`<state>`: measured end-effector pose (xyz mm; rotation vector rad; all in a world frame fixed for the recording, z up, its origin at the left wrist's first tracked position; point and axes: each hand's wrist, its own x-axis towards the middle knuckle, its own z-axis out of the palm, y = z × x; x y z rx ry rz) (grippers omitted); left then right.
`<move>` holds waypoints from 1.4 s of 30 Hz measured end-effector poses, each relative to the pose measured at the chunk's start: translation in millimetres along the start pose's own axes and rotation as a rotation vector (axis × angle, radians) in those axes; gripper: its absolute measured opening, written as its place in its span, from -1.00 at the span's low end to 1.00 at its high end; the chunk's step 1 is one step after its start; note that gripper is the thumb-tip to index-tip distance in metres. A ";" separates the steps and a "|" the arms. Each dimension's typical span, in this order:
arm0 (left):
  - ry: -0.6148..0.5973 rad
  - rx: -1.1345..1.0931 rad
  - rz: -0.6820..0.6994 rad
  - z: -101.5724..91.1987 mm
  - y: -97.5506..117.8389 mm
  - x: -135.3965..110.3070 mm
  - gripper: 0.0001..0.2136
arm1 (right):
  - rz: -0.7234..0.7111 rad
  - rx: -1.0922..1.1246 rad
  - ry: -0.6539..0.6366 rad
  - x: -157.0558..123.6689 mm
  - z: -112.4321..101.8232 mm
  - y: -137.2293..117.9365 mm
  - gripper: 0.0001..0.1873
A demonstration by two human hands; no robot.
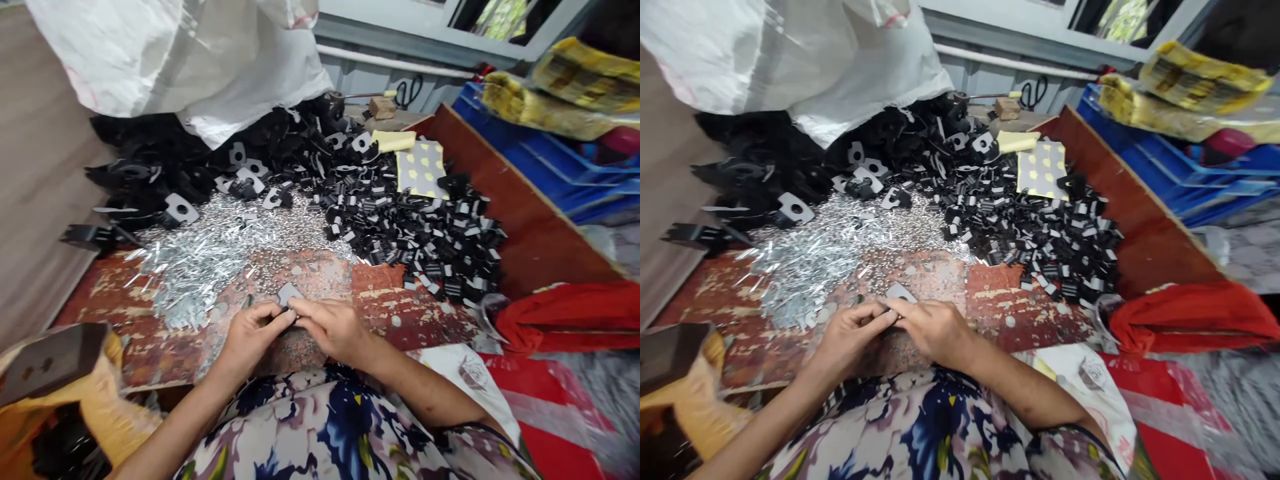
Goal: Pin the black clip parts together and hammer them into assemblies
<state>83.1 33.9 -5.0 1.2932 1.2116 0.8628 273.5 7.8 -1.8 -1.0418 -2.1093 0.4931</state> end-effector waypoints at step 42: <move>0.206 -0.864 -0.232 -28.8 0.4 -26.6 -0.65 | -0.029 0.049 0.062 64.8 -6.5 -25.7 -0.85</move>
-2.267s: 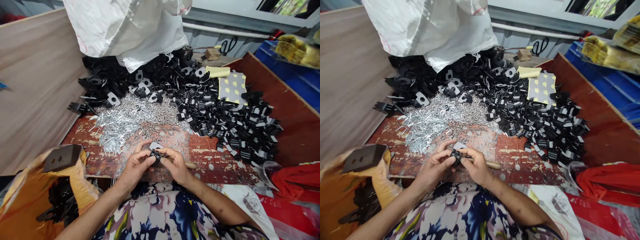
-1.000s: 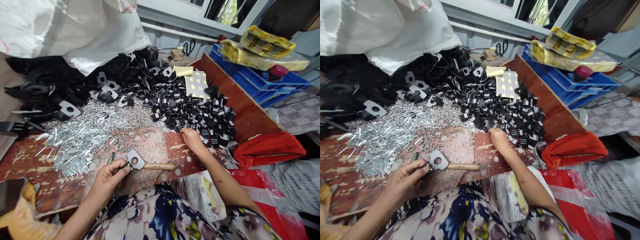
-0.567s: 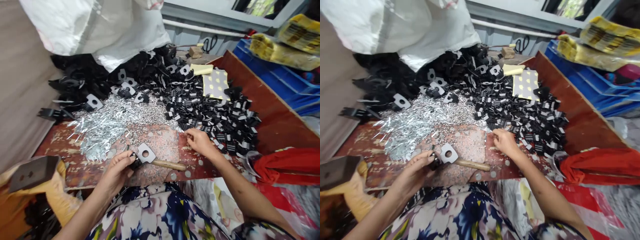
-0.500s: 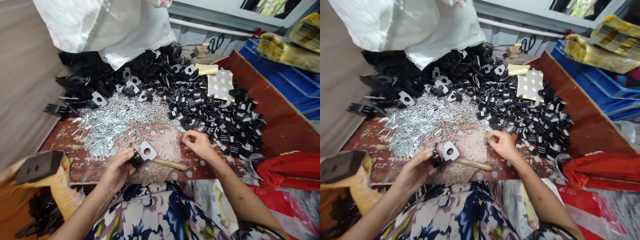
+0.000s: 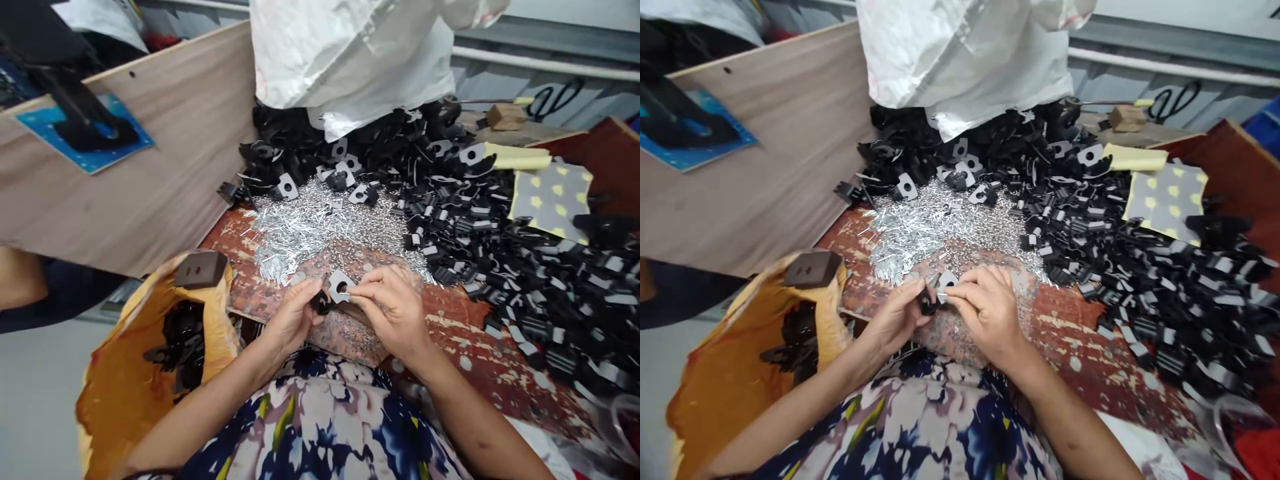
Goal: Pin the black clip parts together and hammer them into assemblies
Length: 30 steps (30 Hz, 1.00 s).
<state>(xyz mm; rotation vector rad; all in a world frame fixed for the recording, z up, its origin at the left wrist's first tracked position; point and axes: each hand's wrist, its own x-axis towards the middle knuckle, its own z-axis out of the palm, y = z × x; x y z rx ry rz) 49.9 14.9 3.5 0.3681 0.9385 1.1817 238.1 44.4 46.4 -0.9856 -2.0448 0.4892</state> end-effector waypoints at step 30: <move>-0.027 -0.232 0.077 -40.3 -3.7 -42.3 -0.77 | -0.318 -0.274 0.002 -7.0 57.0 -24.8 -0.82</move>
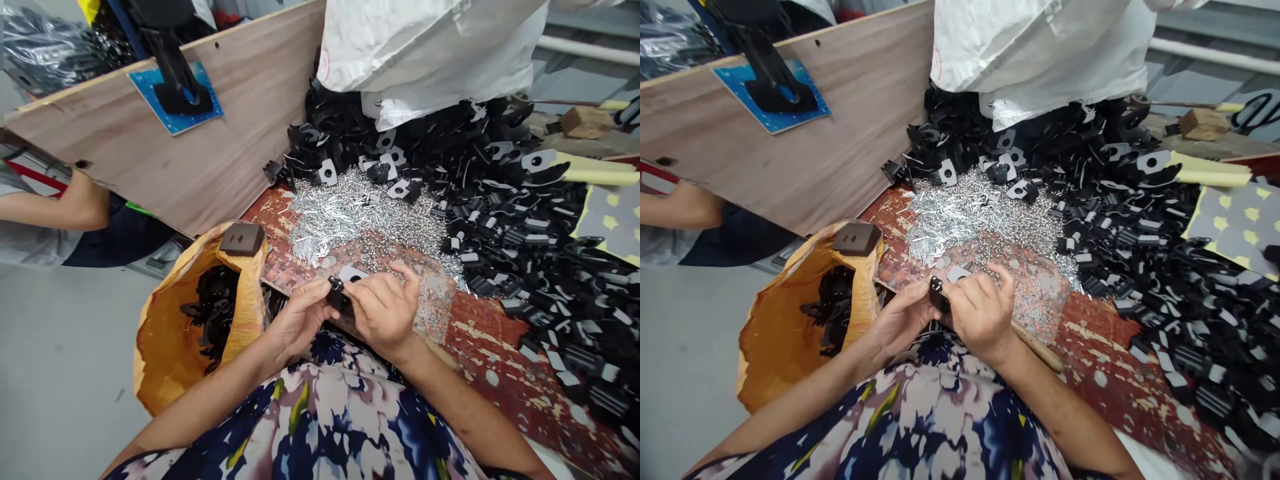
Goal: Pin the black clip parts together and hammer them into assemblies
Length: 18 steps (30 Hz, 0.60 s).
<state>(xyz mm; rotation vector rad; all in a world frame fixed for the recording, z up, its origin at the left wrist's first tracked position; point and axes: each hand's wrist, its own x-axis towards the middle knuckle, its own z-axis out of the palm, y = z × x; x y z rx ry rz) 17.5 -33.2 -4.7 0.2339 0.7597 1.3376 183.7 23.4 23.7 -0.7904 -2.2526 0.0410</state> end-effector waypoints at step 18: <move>-0.010 0.185 -0.134 -37.5 4.4 -33.4 -0.72 | -0.086 0.170 0.172 -24.8 16.0 -14.3 -0.88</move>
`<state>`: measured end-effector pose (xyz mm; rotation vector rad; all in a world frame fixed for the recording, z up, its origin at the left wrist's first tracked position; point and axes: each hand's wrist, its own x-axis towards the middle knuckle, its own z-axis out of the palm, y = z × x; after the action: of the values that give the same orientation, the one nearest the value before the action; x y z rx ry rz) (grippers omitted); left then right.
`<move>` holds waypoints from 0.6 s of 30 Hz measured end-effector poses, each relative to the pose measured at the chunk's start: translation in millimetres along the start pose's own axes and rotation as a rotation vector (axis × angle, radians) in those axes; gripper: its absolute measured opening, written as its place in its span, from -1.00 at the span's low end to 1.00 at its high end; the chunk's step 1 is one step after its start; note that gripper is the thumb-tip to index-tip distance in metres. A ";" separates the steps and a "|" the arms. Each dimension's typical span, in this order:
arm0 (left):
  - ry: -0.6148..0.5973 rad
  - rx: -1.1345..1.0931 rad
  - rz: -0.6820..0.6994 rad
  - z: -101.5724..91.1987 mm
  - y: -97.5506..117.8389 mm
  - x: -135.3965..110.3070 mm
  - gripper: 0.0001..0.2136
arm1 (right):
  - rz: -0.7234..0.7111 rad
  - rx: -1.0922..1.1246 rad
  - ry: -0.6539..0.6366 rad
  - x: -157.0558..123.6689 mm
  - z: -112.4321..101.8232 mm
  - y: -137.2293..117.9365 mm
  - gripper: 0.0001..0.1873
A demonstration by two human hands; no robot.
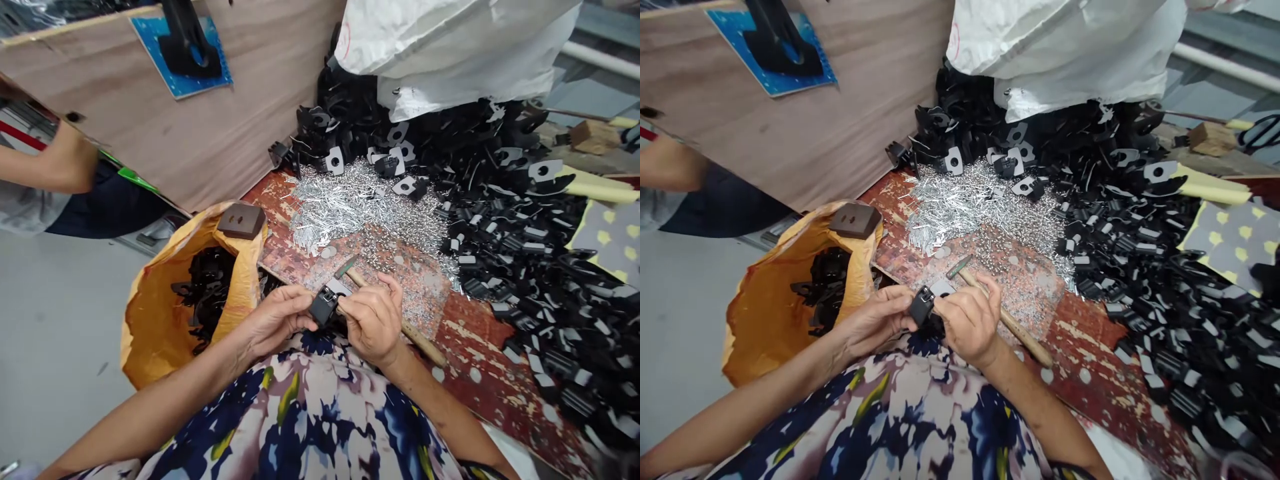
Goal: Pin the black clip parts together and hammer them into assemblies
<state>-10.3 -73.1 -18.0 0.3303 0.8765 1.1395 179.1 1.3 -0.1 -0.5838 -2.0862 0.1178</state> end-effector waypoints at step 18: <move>0.347 0.796 0.326 -40.8 -0.5 3.4 -0.69 | 0.301 -0.617 -0.832 -50.7 -39.2 45.0 -0.78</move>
<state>-40.0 -78.1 -45.7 0.9736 1.6208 1.1165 250.2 12.7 -31.0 -1.4071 -2.8332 -0.1499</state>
